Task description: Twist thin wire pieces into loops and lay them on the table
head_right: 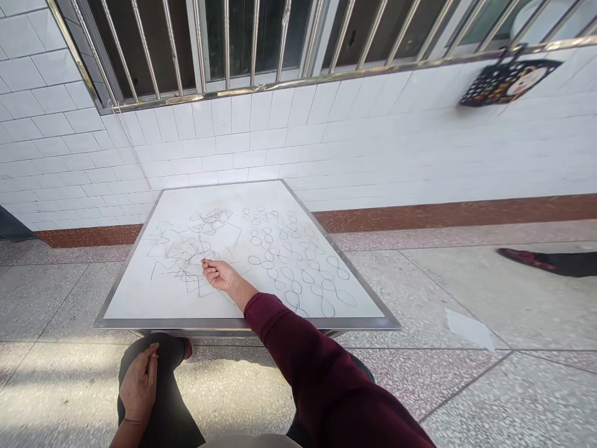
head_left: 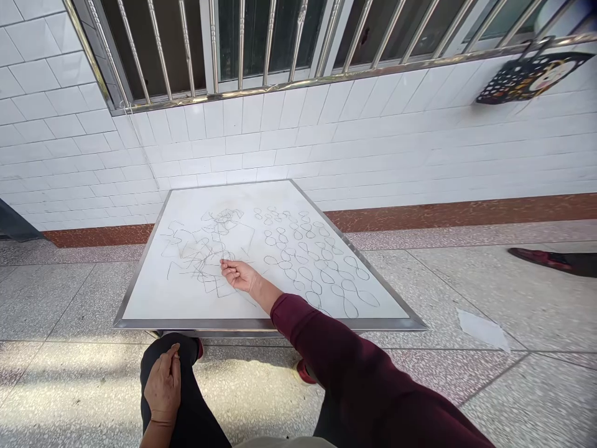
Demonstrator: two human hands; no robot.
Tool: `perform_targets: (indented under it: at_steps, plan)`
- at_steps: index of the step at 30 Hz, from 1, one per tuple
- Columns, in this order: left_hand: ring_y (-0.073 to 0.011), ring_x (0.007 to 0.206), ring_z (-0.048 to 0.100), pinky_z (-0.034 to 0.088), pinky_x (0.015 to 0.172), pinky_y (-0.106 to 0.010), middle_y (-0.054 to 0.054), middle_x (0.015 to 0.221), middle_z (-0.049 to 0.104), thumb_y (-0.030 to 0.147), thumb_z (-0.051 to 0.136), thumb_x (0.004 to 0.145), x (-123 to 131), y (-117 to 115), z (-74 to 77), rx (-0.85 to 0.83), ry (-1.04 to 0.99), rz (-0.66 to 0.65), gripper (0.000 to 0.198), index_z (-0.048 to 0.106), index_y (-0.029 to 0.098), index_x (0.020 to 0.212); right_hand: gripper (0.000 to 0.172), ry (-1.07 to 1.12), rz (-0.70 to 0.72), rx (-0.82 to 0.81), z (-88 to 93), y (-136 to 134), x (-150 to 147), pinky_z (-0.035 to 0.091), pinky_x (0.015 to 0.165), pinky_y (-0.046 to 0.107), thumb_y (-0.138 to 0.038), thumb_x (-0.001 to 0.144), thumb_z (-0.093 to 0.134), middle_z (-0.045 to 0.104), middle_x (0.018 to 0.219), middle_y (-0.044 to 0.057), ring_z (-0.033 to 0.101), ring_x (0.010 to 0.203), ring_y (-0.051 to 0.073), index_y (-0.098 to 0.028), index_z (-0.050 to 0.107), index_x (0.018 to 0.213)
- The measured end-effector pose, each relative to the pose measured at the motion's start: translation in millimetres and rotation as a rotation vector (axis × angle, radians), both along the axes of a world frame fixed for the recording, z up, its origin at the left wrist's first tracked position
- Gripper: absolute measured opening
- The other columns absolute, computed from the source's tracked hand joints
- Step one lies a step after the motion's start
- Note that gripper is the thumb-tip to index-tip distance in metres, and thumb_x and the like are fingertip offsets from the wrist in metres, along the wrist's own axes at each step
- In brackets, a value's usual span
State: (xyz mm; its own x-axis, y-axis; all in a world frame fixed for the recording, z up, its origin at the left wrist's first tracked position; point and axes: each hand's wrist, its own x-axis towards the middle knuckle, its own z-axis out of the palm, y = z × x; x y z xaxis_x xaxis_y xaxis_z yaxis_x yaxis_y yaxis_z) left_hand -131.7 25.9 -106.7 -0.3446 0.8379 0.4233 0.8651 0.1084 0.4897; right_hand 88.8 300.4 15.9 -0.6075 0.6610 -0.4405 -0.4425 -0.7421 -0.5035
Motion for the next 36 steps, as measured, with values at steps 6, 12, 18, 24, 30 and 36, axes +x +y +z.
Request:
perform_targets:
  at_steps: [6, 12, 18, 24, 30, 36]
  plan:
    - [-0.026, 0.094, 0.07, 0.053, 0.084, -0.039, -0.008, 0.102, 0.075, 0.038, 0.046, 0.092, 2, 0, 6.4, -0.027, -0.175, 0.015, 0.033, 0.071, 0.023, 0.108, 0.007, -0.148, -0.104, 0.183, 10.6, -33, -2, 0.028, 0.033, 0.007, -0.011, 0.088, 0.059, 0.051, 0.066, -0.004, 0.038, 0.045, 0.001, -0.014, 0.059, 0.082]
    - [-0.0257, 0.08, 0.07, 0.055, 0.067, -0.037, -0.011, 0.091, 0.074, 0.052, 0.051, 0.087, 22, 13, 67.5, -0.072, -0.765, 0.133, 0.045, 0.07, 0.017, 0.108, 0.009, -0.294, -0.204, 0.389, 27.4, -105, 27, 0.022, 0.036, 0.012, -0.021, 0.08, 0.068, 0.053, 0.064, -0.006, 0.037, 0.044, 0.002, -0.017, 0.06, 0.08]
    - [-0.0219, 0.1, 0.067, 0.053, 0.078, -0.03, -0.011, 0.113, 0.071, 0.047, 0.064, 0.085, 67, 34, 160.8, 0.069, -1.081, -0.159, 0.046, 0.064, 0.02, 0.122, 0.026, -0.5, -0.168, 0.666, 47.3, -172, 55, 0.03, 0.04, 0.019, -0.045, 0.084, 0.061, 0.054, 0.068, -0.006, 0.038, 0.044, 0.004, -0.02, 0.057, 0.085]
    - [-0.0195, 0.093, 0.068, 0.051, 0.075, -0.028, -0.009, 0.107, 0.073, 0.04, 0.067, 0.086, 100, 18, 182.1, 0.032, -1.087, -0.29, 0.039, 0.067, 0.021, 0.119, 0.024, -0.607, -0.144, 0.769, 44.6, -212, 66, 0.035, 0.039, 0.021, -0.045, 0.086, 0.059, 0.055, 0.067, -0.004, 0.042, 0.044, 0.007, -0.021, 0.058, 0.086]
    - [-0.0185, 0.091, 0.069, 0.052, 0.078, -0.029, -0.006, 0.103, 0.075, 0.033, 0.07, 0.084, 108, -3, 187.7, 0.15, -1.069, -0.273, 0.023, 0.073, 0.02, 0.103, 0.036, -0.537, -0.005, 0.901, 55.7, -224, 82, 0.036, 0.046, 0.021, -0.051, 0.095, 0.046, 0.059, 0.069, 0.0, 0.047, 0.052, 0.01, -0.02, 0.063, 0.09]
    - [-0.0139, 0.079, 0.069, 0.053, 0.076, -0.027, -0.005, 0.097, 0.076, 0.03, 0.074, 0.081, 111, -13, 190.6, 0.146, -1.223, -0.41, 0.019, 0.074, 0.019, 0.098, 0.031, -0.624, 0.201, 1.179, 78.5, -238, 81, 0.039, 0.063, 0.025, -0.043, 0.096, 0.048, 0.066, 0.075, 0.001, 0.053, 0.064, 0.013, -0.02, 0.068, 0.089]
